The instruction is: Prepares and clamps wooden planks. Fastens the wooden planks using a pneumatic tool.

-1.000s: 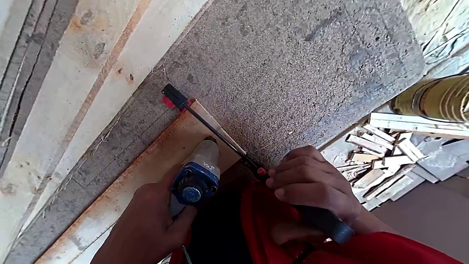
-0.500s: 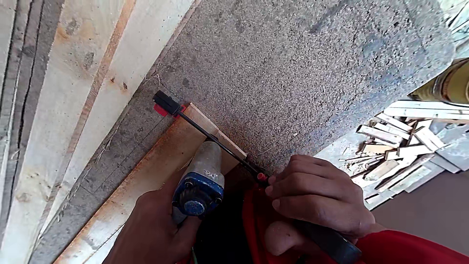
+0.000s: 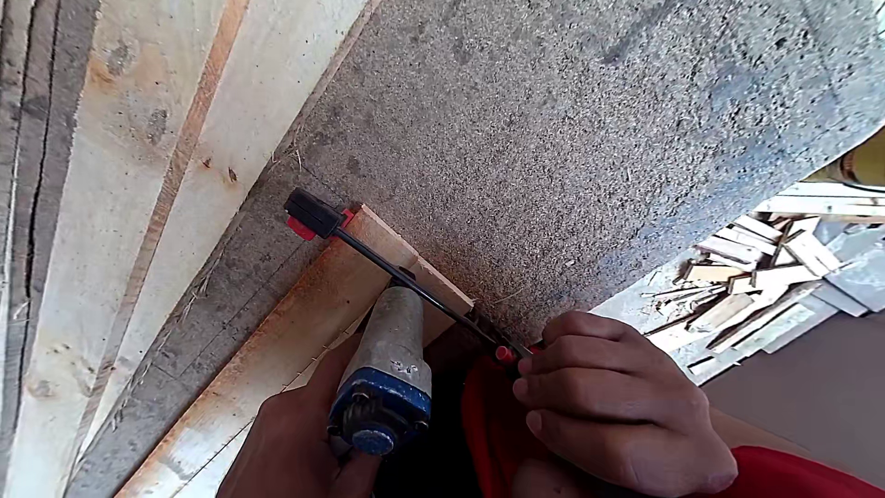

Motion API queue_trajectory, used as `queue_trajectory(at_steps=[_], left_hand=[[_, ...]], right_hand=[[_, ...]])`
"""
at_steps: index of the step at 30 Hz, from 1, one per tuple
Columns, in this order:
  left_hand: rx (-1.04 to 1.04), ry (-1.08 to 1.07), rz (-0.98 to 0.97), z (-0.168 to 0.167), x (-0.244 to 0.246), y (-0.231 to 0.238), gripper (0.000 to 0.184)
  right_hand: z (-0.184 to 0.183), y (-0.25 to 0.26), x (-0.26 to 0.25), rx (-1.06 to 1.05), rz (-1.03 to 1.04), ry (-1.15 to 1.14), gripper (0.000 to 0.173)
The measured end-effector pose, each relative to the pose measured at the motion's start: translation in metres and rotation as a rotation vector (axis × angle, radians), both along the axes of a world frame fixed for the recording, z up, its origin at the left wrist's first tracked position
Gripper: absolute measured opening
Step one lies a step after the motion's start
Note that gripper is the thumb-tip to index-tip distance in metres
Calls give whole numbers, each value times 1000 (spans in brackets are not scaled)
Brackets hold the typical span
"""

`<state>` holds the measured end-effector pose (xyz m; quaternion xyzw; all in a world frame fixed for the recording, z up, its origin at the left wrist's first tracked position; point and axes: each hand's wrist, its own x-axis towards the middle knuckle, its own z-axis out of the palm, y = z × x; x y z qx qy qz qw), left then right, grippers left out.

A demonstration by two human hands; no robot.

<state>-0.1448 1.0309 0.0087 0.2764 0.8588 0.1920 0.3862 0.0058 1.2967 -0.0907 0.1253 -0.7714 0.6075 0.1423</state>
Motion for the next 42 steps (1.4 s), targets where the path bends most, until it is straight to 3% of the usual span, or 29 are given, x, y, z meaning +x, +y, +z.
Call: queue_trajectory(at_steps=[6, 10, 14, 27, 31, 35, 42], left_hand=[[-13, 12, 0, -2, -1, 3, 48], [-41, 46, 10, -1, 1, 1, 39], [-62, 3, 24, -2, 6, -8, 48], [-62, -7, 142, -2, 33, -61, 51], [-58, 22, 161, 0, 40, -73, 48], [-78, -20, 175, -2, 46, -81, 63], [-84, 39, 200, 4, 49, -77, 60]], right_hand=[[4, 4, -7, 41, -16, -26, 40], [19, 8, -9, 47, -48, -99, 35], [26, 10, -8, 55, -57, -135, 33], [43, 12, 6, 164, -100, -119, 21], [35, 19, 20, 193, -72, -105, 30], [3, 25, 41, 243, 8, -173, 67], [2, 3, 22, 177, -52, -115, 34]])
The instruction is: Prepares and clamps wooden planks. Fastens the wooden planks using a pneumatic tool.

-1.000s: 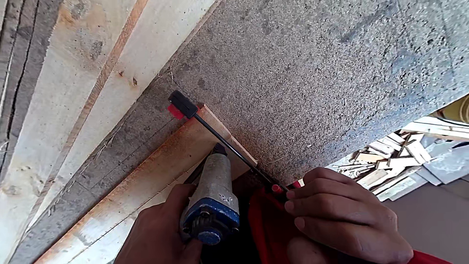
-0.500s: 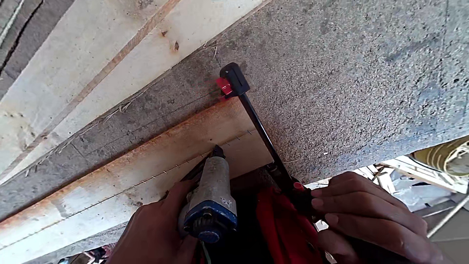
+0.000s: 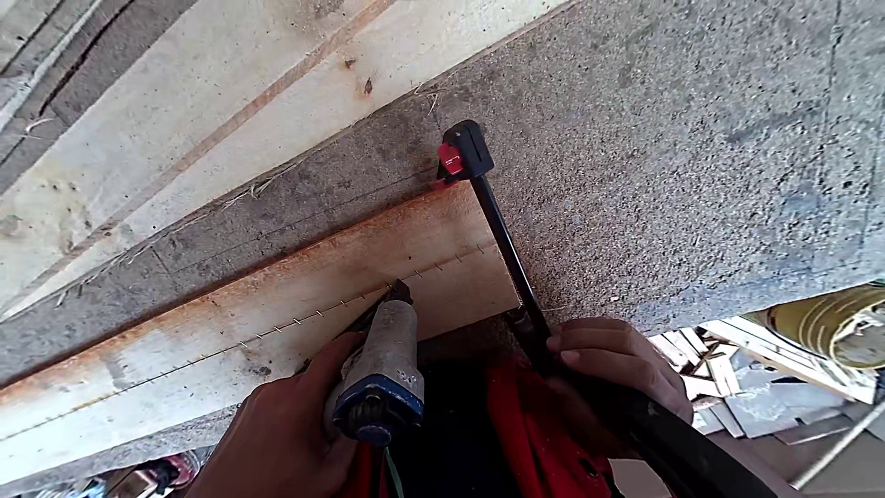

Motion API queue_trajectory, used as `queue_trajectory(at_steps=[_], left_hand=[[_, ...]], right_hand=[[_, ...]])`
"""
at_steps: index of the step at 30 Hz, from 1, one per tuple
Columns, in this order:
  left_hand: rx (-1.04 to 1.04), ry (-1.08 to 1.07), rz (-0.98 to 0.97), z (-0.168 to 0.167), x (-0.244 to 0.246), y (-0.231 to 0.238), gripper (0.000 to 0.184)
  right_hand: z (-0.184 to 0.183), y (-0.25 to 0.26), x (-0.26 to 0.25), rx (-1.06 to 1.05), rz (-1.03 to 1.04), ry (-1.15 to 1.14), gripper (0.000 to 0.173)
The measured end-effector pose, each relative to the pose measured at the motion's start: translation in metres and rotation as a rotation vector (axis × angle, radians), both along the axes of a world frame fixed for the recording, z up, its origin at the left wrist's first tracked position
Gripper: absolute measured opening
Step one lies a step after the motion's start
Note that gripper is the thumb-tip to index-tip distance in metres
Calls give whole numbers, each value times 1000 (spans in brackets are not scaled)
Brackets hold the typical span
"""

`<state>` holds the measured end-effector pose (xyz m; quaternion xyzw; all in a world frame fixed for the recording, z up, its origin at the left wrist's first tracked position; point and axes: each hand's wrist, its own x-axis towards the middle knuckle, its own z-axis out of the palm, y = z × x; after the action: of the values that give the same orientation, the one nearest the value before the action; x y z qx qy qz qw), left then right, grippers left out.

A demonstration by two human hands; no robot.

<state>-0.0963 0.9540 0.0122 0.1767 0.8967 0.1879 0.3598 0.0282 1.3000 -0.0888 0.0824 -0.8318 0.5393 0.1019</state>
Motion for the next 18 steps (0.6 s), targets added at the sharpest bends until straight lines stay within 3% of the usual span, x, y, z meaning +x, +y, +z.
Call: queue_trajectory(at_steps=[6, 10, 12, 18], left_hand=[[10, 47, 22, 6, -1, -2, 41], [-62, -16, -3, 15, -5, 7, 55], [-70, -54, -28, 21, -11, 22, 63], [117, -33, -121, 1, -27, 71, 45]], right_hand=[[-10, 3, 3, -144, -43, 0, 24], [32, 12, -20, -377, -236, -140, 17], [43, 29, -26, -375, -285, -124, 20], [31, 86, -26, -168, -294, 17, 29]])
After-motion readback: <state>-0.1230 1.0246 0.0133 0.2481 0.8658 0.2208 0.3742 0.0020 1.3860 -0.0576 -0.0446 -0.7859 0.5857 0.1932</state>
